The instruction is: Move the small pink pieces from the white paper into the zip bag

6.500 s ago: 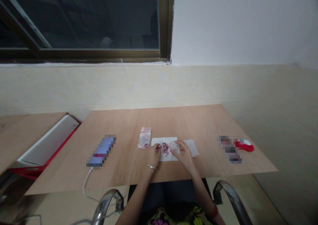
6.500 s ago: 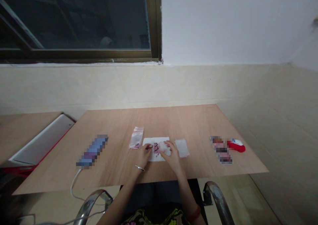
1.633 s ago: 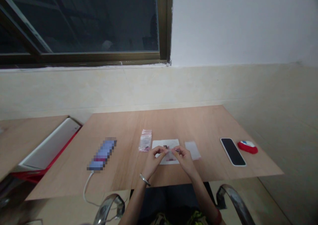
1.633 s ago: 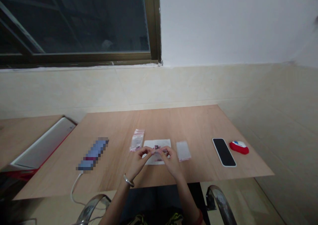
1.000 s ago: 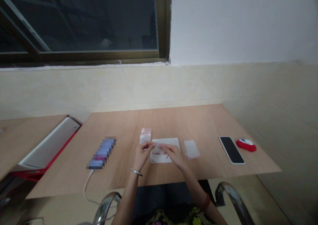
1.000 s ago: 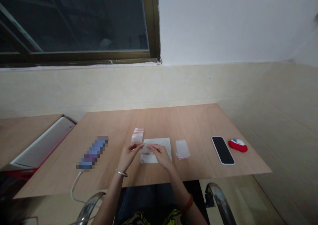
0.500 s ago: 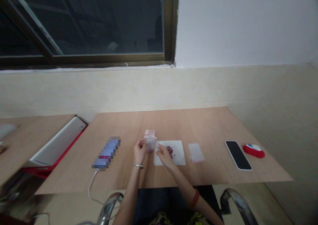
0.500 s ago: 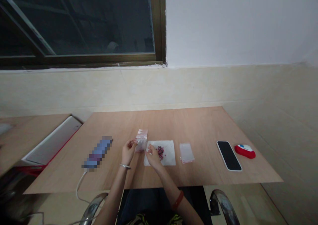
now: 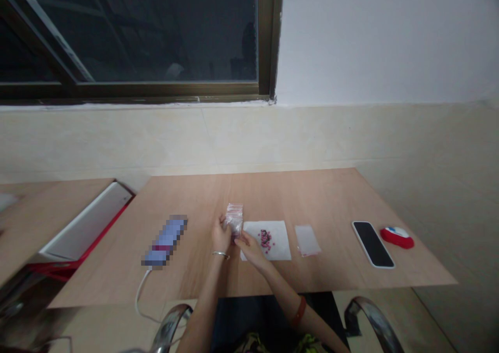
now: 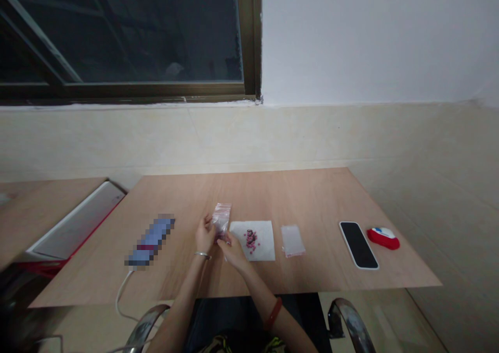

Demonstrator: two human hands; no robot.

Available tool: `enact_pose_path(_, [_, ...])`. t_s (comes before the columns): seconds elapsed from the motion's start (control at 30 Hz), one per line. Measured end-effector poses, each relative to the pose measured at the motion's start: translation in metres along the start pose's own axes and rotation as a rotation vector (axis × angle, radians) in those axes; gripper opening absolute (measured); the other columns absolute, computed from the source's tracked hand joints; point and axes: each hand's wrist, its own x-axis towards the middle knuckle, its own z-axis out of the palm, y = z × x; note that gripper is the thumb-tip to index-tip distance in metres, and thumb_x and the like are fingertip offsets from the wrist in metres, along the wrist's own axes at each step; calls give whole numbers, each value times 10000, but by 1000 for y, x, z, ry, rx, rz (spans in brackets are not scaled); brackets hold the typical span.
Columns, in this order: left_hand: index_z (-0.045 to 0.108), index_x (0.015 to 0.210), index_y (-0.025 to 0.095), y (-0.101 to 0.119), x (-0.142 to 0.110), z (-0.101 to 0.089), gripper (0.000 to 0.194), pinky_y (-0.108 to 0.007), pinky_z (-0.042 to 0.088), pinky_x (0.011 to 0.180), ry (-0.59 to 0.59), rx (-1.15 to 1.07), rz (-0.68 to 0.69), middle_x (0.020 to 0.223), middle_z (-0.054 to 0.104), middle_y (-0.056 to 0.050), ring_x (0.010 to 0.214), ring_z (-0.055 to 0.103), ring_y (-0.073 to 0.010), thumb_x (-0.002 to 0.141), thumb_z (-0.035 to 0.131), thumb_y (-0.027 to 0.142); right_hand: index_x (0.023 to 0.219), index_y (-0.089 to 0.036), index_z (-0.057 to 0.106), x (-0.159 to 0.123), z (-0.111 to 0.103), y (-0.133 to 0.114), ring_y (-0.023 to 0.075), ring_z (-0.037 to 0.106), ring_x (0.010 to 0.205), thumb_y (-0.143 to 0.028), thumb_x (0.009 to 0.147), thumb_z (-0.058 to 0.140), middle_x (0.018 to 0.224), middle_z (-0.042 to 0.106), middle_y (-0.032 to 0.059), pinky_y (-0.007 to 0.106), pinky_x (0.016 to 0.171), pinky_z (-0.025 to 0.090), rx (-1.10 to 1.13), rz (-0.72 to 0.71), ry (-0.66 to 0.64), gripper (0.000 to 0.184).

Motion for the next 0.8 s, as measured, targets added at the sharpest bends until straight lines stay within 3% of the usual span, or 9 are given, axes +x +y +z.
enact_pose_path(0.13, [452,1212,116,8,-10,-1,470,-451,388,962,47,245,90,1198,551,-172,1122,518,-281,752,499,204,1150,-185,575,0,-5,4,210,551,1104,-318,723,562,1191,601,67,387,984,380,-29,70,107,448])
enact_pose_path(0.23, [429,1253,94,29,-21,3,511,-486,300,1026,127,346,165,1291,468,-194,1232,403,-312,762,493,219,1185,-159,556,-5,-19,0,232,517,1152,-299,702,570,1265,540,113,398,996,365,-81,158,266,503])
enact_pose_path(0.3, [431,1262,108,46,-31,12,497,-475,253,1061,106,332,238,1333,430,-175,1277,343,-296,779,480,216,1198,-143,549,-13,-32,-8,233,514,1151,-301,716,543,1272,529,131,390,988,378,-137,130,324,507])
enact_pose_path(0.43, [491,1215,165,77,-61,50,404,-468,264,1059,-133,244,361,1301,480,-124,1269,359,-259,817,428,192,1238,-134,514,-37,-65,-33,225,554,1077,-334,788,450,1232,554,140,395,949,419,-319,7,418,496])
enact_pose_path(0.57, [504,1204,172,96,-99,101,403,-423,322,1024,-540,158,478,1256,526,-113,1191,444,-220,821,387,131,1213,-135,533,-67,-106,-44,218,467,1193,-244,789,406,1268,527,126,397,1039,323,-619,-136,592,456])
enact_pose_path(0.67, [474,1232,185,101,-120,129,438,-402,336,1008,-762,151,554,1256,524,-109,1178,452,-212,802,425,114,1242,-111,502,-87,-135,-36,252,484,1178,-250,771,420,1265,523,160,426,1026,327,-745,-49,745,498])
enact_pose_path(0.8, [526,1158,170,95,-131,148,443,-395,349,988,-906,172,602,1185,562,-109,1121,487,-217,732,486,54,1270,-74,462,-103,-159,-19,268,495,1171,-304,760,443,1244,536,183,431,1011,346,-688,36,827,560])
